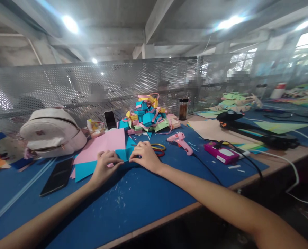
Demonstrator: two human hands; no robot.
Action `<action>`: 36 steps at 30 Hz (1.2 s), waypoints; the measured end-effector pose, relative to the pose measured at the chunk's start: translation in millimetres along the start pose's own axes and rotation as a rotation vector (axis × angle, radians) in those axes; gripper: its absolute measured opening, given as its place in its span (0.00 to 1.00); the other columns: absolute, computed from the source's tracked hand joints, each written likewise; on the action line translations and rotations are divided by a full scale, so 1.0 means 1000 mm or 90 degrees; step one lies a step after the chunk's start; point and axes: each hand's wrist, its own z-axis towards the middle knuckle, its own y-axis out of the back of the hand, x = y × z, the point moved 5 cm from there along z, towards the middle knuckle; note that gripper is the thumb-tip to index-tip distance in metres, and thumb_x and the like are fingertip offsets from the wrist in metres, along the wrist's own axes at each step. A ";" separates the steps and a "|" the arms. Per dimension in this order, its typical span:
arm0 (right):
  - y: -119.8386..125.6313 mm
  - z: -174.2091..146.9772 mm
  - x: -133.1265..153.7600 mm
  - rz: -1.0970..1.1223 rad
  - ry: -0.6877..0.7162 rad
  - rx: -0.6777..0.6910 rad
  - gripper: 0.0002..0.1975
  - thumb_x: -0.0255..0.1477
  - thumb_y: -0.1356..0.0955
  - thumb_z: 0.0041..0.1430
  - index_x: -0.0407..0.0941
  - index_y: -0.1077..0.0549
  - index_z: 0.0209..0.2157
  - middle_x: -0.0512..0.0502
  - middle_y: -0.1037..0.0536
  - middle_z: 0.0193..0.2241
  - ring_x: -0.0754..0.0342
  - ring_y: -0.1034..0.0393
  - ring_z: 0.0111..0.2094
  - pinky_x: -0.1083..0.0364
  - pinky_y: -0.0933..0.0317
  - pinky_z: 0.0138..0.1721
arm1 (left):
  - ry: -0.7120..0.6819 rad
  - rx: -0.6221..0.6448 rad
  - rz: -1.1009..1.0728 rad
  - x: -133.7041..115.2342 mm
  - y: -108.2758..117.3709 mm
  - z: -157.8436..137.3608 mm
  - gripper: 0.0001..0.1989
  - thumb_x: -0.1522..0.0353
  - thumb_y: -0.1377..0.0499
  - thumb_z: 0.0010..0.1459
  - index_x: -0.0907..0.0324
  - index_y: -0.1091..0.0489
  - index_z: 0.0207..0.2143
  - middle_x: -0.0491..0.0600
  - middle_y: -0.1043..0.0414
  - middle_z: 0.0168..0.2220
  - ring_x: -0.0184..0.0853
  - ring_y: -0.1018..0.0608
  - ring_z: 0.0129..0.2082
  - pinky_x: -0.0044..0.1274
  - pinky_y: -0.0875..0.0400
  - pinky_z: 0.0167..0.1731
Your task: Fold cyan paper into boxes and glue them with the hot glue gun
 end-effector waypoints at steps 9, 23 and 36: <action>0.007 -0.002 -0.009 -0.007 0.017 0.002 0.03 0.30 0.28 0.58 0.49 0.22 0.30 0.53 0.20 0.30 0.51 0.33 0.40 0.49 0.52 0.47 | -0.011 0.006 0.009 0.008 0.007 0.000 0.08 0.65 0.38 0.58 0.53 0.22 0.27 0.46 0.26 0.29 0.38 0.27 0.34 0.33 0.47 0.43; -0.001 -0.001 0.012 -0.017 0.041 0.005 0.02 0.29 0.29 0.60 0.46 0.24 0.34 0.49 0.20 0.34 0.49 0.34 0.42 0.49 0.50 0.46 | -0.025 -0.024 0.024 -0.010 0.005 -0.003 0.05 0.68 0.38 0.59 0.54 0.24 0.30 0.45 0.25 0.31 0.37 0.28 0.34 0.34 0.48 0.44; 0.002 0.001 0.001 -0.016 0.024 -0.001 0.05 0.29 0.30 0.61 0.47 0.23 0.30 0.50 0.21 0.29 0.51 0.34 0.39 0.49 0.52 0.45 | -0.031 -0.010 0.004 -0.012 0.003 0.000 0.10 0.65 0.39 0.60 0.56 0.27 0.26 0.45 0.26 0.28 0.36 0.29 0.32 0.31 0.45 0.37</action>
